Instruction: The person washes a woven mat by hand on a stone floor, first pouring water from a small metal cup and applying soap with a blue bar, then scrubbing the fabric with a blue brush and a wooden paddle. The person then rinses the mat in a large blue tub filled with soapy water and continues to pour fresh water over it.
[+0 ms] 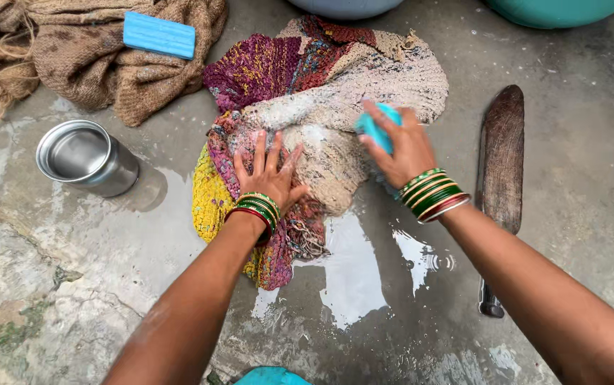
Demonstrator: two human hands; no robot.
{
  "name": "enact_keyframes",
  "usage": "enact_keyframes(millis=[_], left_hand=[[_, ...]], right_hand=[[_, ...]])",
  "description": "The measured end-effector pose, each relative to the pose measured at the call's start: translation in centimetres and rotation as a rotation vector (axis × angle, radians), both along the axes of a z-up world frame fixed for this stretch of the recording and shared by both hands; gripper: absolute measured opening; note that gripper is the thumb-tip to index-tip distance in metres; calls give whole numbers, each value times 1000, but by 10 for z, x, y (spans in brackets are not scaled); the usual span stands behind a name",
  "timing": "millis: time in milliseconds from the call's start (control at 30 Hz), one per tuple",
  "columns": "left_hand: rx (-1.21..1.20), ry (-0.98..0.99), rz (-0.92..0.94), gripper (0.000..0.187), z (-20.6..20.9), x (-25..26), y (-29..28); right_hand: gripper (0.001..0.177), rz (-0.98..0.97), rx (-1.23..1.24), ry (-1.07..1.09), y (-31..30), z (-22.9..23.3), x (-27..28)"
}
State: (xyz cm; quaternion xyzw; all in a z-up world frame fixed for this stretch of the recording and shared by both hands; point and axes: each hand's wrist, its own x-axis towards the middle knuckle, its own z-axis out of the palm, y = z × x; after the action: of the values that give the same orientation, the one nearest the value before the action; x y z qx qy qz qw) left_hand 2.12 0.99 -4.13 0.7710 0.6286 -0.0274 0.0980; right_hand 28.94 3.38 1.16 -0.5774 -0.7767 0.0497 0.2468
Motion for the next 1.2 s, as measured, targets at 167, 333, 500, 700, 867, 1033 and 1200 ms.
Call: enact_keyframes(millis=[167, 333, 500, 700, 867, 1033, 1200], left_hand=[[-120, 80, -195, 105, 11, -18, -24], [-168, 90, -153, 117, 37, 10, -24], [-361, 277, -173, 140, 47, 12, -22], [-468, 195, -149, 167, 58, 21, -4], [-494, 270, -165, 165, 59, 25, 5], [-504, 237, -137, 171, 55, 32, 7], [-508, 212, -117, 174, 60, 33, 1]], right_hand=[[58, 280, -16, -345, 8, -23, -40], [59, -93, -263, -155, 65, -3, -36], [62, 280, -51, -288, -25, -50, -80], [56, -4, -56, -412, 63, -12, -41], [61, 284, -50, -487, -8, -30, -46], [60, -39, -220, -451, 71, -7, -20], [57, 399, -57, -503, -47, -23, -29]])
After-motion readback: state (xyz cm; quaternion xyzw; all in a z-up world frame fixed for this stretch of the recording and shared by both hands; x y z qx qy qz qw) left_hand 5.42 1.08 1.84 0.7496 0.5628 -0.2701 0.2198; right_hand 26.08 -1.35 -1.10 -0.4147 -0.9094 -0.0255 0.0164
